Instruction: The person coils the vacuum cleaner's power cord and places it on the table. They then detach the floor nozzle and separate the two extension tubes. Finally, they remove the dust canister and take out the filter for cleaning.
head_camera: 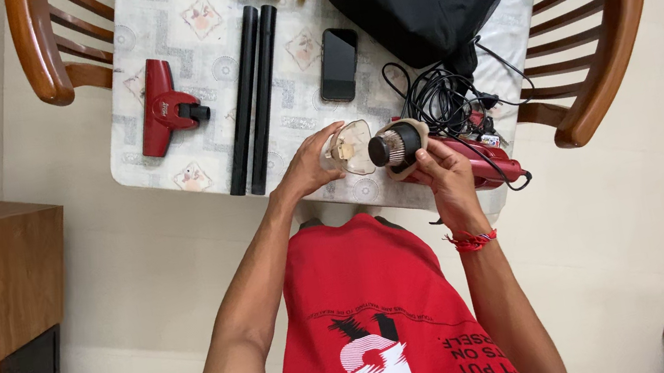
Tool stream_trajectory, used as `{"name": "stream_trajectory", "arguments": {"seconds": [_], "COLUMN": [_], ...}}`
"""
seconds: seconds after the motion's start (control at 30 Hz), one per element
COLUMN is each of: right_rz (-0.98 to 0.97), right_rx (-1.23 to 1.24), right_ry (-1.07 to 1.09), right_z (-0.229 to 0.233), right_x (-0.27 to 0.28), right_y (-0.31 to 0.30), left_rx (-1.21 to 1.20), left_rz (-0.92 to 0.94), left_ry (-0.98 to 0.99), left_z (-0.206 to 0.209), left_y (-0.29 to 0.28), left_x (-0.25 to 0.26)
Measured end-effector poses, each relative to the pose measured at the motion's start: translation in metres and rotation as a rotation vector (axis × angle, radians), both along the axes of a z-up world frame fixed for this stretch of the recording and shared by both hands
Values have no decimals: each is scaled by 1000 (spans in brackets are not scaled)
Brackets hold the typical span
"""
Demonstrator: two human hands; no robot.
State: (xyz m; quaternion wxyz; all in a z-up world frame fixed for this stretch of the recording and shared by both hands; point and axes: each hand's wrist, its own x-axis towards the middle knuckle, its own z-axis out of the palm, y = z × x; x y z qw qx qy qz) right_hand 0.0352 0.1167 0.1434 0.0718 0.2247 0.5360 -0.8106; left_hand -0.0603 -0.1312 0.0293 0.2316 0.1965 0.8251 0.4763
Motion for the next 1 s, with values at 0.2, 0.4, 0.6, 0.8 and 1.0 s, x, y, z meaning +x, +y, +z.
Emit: {"name": "stream_trajectory", "arguments": {"seconds": [0.2, 0.4, 0.6, 0.8, 1.0], "right_rz": [37, 171, 233, 301, 276], "right_rx": [71, 181, 193, 229, 290], "right_ry": [-2, 82, 70, 96, 74], "right_z": [-12, -27, -10, 12, 5], "right_x": [-4, -11, -24, -27, -22], "right_y": [-1, 1, -3, -4, -2], "left_rx": [-7, -3, 4, 93, 124], "left_rz": [-5, 124, 245, 154, 166], "left_ry": [7, -50, 478, 481, 496], "left_z": [25, 59, 73, 87, 81], "left_y": [-5, -13, 11, 33, 38], "left_x": [0, 10, 21, 10, 12]}}
